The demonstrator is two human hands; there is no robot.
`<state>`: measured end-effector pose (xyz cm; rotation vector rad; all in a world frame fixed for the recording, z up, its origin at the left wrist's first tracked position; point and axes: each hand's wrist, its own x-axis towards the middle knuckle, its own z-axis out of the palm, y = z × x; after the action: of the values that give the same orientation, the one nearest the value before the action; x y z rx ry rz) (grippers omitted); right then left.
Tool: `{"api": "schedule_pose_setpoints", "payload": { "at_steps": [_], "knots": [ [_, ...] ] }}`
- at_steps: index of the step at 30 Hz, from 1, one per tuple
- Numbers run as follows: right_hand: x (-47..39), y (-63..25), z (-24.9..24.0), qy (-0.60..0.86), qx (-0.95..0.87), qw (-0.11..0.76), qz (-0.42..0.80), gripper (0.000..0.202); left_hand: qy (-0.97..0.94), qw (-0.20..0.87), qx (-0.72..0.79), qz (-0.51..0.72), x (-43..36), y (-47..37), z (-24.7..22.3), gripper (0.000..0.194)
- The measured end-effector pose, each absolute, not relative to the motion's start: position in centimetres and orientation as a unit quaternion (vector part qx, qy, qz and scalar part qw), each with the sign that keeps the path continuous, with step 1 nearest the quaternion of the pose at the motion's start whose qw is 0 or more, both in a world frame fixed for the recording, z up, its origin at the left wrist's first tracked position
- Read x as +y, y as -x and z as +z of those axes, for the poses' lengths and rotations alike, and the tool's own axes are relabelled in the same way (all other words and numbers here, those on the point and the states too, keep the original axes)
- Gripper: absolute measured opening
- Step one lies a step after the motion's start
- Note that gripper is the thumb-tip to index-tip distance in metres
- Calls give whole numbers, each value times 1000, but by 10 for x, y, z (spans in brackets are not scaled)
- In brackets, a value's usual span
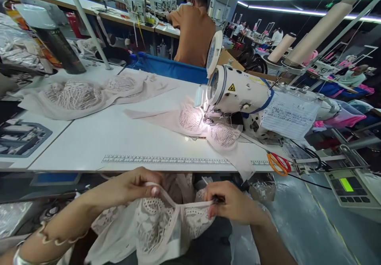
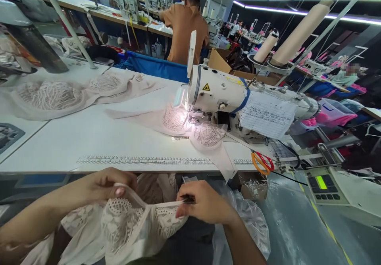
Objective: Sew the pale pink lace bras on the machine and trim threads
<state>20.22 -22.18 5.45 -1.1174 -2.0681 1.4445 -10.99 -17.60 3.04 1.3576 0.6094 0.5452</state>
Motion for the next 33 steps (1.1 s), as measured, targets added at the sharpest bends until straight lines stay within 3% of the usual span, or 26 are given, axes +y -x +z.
{"api": "schedule_pose_setpoints", "payload": {
  "at_steps": [7,14,23,29,33],
  "knots": [
    [-222,-191,21,348,-510,347,706,61,-314,835,255,373,-202,81,8,58],
    [-224,-171,7,281,-404,407,769,70,-239,853,229,405,-215,64,2,64],
    [-227,-179,3,279,-441,366,770,70,-214,861,211,411,-218,66,6,65],
    [-217,-184,28,327,-626,266,657,61,-203,877,189,392,-220,52,9,55],
    [-222,-182,57,236,-833,168,471,52,-217,889,160,371,-212,37,23,53]
  ]
}}
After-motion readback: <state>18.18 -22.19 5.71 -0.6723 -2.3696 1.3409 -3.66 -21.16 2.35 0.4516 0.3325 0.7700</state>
